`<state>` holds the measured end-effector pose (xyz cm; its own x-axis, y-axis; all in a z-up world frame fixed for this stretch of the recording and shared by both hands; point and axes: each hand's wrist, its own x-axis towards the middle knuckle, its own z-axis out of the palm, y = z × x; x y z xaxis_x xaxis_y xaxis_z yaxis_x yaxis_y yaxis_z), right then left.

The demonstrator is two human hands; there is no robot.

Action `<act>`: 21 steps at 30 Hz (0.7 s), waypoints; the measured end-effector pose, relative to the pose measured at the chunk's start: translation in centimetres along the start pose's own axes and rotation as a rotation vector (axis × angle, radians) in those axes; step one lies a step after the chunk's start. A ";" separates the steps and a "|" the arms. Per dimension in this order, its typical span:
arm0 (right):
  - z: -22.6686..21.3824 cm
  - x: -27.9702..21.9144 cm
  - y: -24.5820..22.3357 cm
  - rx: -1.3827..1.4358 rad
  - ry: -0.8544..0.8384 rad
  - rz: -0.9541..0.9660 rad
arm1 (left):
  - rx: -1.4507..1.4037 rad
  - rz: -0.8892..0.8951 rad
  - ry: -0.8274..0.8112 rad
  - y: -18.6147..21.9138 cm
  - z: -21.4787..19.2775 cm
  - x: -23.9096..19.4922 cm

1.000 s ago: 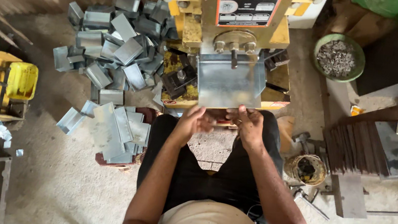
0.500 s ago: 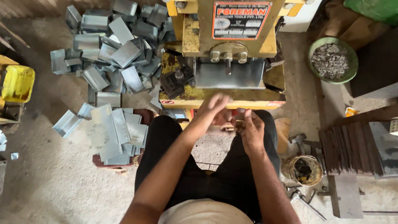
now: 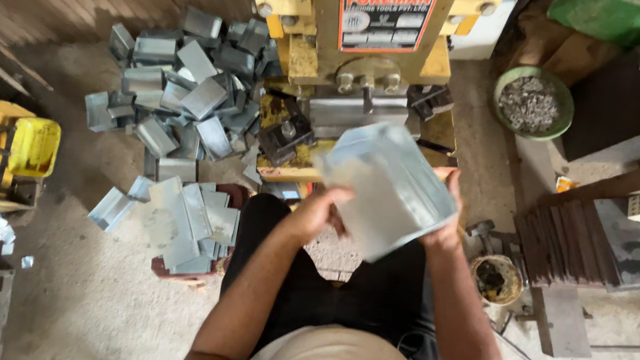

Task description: The person picks up flat metal sheets and inserts them one at a time into a machine to bend them. They remove the shaped pieces and place them into a pile on the floor.

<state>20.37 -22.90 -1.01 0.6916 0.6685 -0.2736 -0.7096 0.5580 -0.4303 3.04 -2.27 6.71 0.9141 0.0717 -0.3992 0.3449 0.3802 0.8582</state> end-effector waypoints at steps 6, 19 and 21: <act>6.0 -0.6 0.7 -0.534 0.003 -0.193 | -0.764 0.280 0.096 -2.3 -3.1 0.6; 6.1 3.8 3.9 -0.772 -0.063 -0.392 | 0.327 0.570 0.713 -3.6 -5.4 6.0; 5.4 4.6 3.6 -0.847 -0.019 -0.399 | 0.326 0.614 0.718 -3.5 -5.5 6.0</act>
<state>20.28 -15.22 0.83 0.8553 0.5166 0.0405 -0.0797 0.2084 -0.9748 6.11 1.90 -0.47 0.6449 0.7522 0.1351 -0.0042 -0.1733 0.9849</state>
